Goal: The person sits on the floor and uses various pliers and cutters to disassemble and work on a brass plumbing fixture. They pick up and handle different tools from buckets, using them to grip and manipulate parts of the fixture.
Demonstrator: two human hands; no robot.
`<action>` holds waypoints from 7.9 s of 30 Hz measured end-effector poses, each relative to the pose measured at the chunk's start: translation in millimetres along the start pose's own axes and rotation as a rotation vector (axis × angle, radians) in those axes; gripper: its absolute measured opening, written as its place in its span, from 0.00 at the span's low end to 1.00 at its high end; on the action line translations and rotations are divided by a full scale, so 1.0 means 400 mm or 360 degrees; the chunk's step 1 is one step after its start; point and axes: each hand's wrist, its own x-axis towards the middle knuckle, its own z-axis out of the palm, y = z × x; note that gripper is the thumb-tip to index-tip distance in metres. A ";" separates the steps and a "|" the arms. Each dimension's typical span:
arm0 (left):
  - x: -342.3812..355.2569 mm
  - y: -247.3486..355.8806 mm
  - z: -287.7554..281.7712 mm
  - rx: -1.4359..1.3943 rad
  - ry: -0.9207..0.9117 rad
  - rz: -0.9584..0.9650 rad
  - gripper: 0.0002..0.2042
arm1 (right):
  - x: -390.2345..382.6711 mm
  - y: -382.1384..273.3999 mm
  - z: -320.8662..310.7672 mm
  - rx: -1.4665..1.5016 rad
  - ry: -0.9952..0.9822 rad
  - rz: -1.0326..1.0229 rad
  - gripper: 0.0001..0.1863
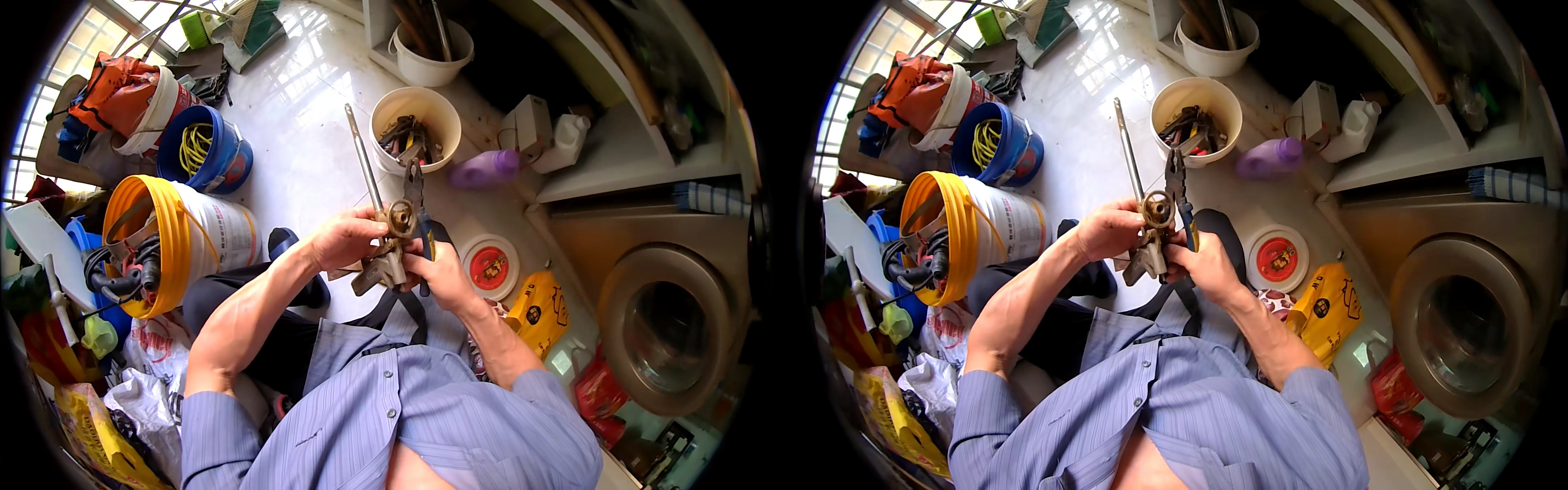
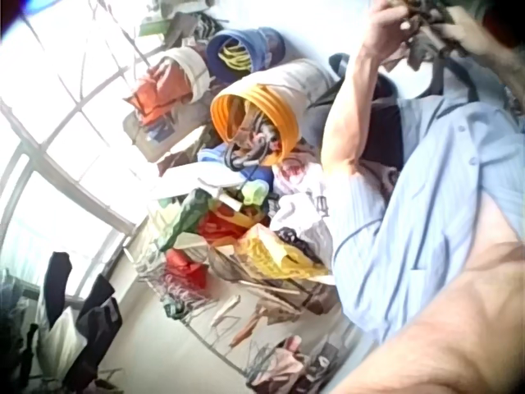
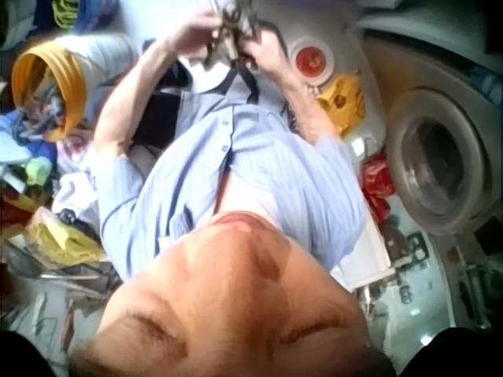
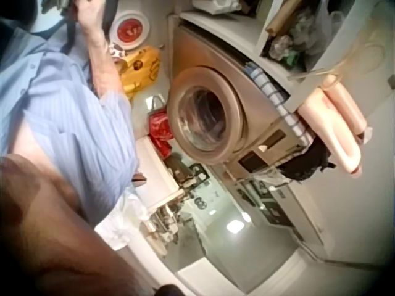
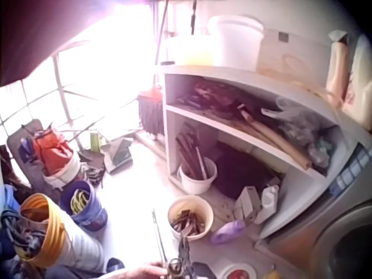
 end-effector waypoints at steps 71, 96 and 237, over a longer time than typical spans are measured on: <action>-0.027 0.082 0.032 0.1854 0.0354 -0.0221 0.12 | -0.046 -0.293 -0.217 -0.1428 -0.0615 0.0197 0.11; 0.005 0.001 -0.013 0.0906 0.0606 -0.0500 0.25 | -0.008 -0.299 -0.146 -0.2116 -0.0505 -0.0219 0.15; 0.038 0.046 0.034 0.0006 0.0184 0.0510 0.25 | 0.091 -0.049 -0.037 -0.0087 0.0499 -0.0561 0.08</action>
